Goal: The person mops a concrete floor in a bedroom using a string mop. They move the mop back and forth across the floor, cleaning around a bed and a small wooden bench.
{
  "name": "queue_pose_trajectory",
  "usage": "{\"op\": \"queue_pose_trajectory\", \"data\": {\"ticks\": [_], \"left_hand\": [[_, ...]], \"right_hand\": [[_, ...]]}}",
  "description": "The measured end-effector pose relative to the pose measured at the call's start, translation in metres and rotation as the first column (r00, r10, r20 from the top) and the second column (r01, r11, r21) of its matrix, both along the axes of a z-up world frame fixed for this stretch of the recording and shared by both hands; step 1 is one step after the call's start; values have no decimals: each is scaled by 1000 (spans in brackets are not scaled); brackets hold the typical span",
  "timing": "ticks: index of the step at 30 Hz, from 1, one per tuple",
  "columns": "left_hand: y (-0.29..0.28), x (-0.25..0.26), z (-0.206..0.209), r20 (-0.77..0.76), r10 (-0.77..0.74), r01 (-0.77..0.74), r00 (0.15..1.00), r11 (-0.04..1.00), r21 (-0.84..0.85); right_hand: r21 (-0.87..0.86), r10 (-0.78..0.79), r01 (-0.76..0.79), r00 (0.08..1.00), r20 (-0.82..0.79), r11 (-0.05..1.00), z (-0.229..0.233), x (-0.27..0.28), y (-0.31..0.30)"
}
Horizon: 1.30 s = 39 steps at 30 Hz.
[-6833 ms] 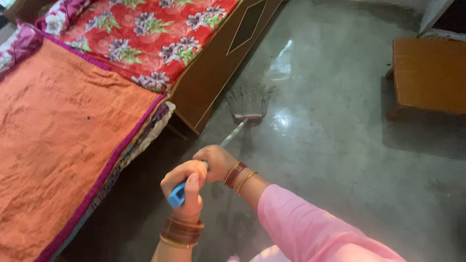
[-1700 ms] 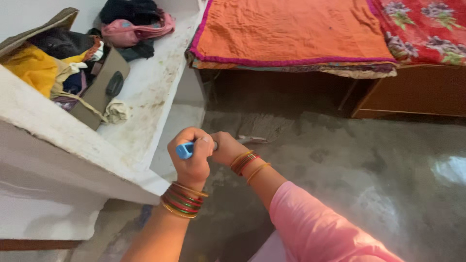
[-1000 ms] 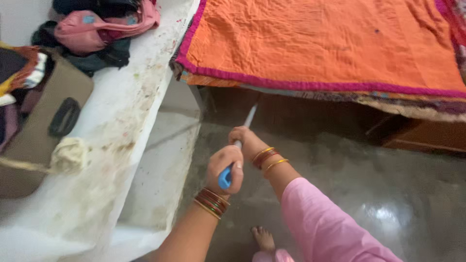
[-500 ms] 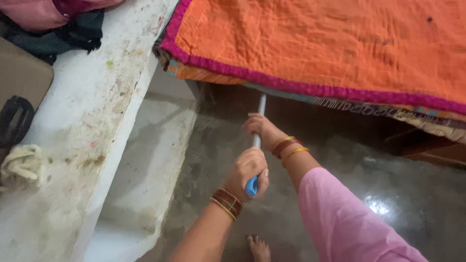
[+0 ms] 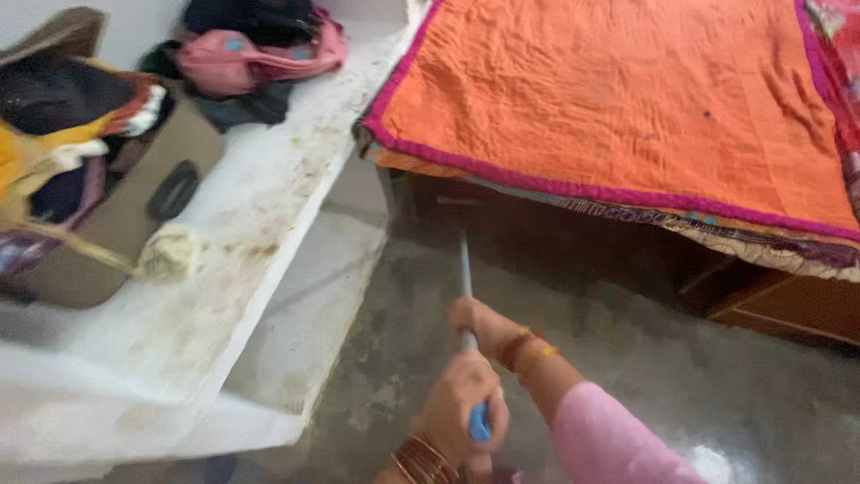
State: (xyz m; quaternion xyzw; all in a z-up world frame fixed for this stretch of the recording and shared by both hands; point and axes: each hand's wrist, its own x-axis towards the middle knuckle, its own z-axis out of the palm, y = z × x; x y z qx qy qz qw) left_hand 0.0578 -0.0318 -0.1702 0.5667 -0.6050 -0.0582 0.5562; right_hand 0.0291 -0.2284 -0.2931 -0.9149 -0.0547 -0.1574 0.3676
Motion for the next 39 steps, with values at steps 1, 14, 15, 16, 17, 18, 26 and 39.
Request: {"op": "queue_pose_trajectory", "data": {"ticks": [1,14,15,16,17,18,26,39], "left_hand": [[17,-19,9,6,-6,6,1000,1000,10],[83,-42,80,55,-17,25,998,987,-159],[78,-32,74,60,-25,35,998,984,-173],[71,-21,66,65,-34,45,997,981,-187],[70,-13,56,65,-39,51,997,980,-191],[70,-10,47,74,-42,55,996,981,-186],[-56,9,25,101,85,-45,991,936,-350],[-90,78,93,17,91,-83,996,959,-272]], "right_hand": [[-103,-17,14,1000,-22,995,11,-14,14],[343,-11,164,913,-408,925,93,-46,107],[333,-22,157,927,-375,930,85,-37,107],[323,-33,150,939,-342,934,75,-29,103],[259,-38,108,965,-261,960,64,-23,101],[190,-36,70,984,-177,979,52,-16,96],[184,-123,158,974,-191,970,-10,22,-51],[212,-142,195,961,-239,958,62,80,-70]]}}
